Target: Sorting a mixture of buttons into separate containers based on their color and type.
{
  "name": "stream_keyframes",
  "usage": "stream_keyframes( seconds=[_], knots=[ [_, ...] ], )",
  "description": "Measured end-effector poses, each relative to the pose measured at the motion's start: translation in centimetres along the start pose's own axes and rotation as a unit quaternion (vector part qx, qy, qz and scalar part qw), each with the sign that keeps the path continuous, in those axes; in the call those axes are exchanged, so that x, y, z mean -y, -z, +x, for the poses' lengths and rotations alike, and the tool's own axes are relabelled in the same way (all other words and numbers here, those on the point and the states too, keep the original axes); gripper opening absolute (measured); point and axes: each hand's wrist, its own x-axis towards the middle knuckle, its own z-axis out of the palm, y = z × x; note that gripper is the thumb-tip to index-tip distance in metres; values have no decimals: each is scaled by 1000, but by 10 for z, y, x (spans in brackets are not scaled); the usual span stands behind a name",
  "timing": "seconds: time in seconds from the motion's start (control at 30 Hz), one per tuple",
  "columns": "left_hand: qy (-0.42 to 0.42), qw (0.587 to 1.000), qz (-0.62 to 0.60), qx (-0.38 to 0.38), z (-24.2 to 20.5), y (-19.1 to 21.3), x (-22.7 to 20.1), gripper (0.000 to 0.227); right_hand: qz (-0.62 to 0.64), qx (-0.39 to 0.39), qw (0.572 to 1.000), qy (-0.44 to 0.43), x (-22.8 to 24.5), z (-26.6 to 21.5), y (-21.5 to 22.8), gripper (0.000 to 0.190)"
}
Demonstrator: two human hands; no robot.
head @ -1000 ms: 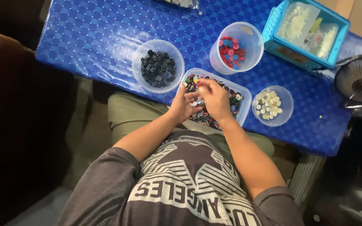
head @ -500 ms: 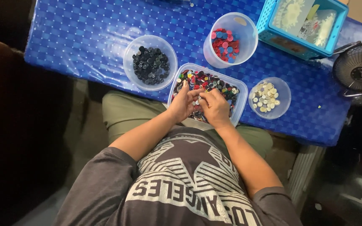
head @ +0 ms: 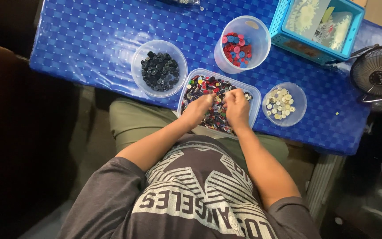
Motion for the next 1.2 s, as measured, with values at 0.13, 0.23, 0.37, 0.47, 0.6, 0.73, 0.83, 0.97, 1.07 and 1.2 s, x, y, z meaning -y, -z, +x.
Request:
stream_keyframes(
  seconds=[0.13,0.23,0.37,0.47,0.6,0.73,0.83,0.97,1.07,1.2],
  knots=[
    [166,980,-110,3,24,46,-73,51,14,-18,999,-39,35,-2,9,16],
    [142,977,127,-100,20,40,-63,38,-8,-2,998,65,33,4,-4,14],
    [104,957,258,-82,-1,16,-38,17,-22,102,985,136,46,15,-29,10],
    [76,959,270,-50,-3,18,-38,17,57,156,982,87,91,9,-30,14],
    [111,972,208,1,0,32,-53,18,67,134,985,83,83,4,-23,19],
    [143,972,184,-25,3,32,-55,23,44,56,995,74,5,2,-8,18],
    [150,969,172,-90,13,35,-57,29,1,-50,994,98,-40,-10,13,21],
    [183,954,223,-78,24,40,-68,40,-92,-99,966,218,-81,-29,23,19],
    [219,946,237,-23,32,44,-78,45,-121,-114,943,287,-89,-33,19,19],
    [217,939,267,3,34,40,-72,48,-159,-123,931,306,-98,-30,12,23]
  ],
)
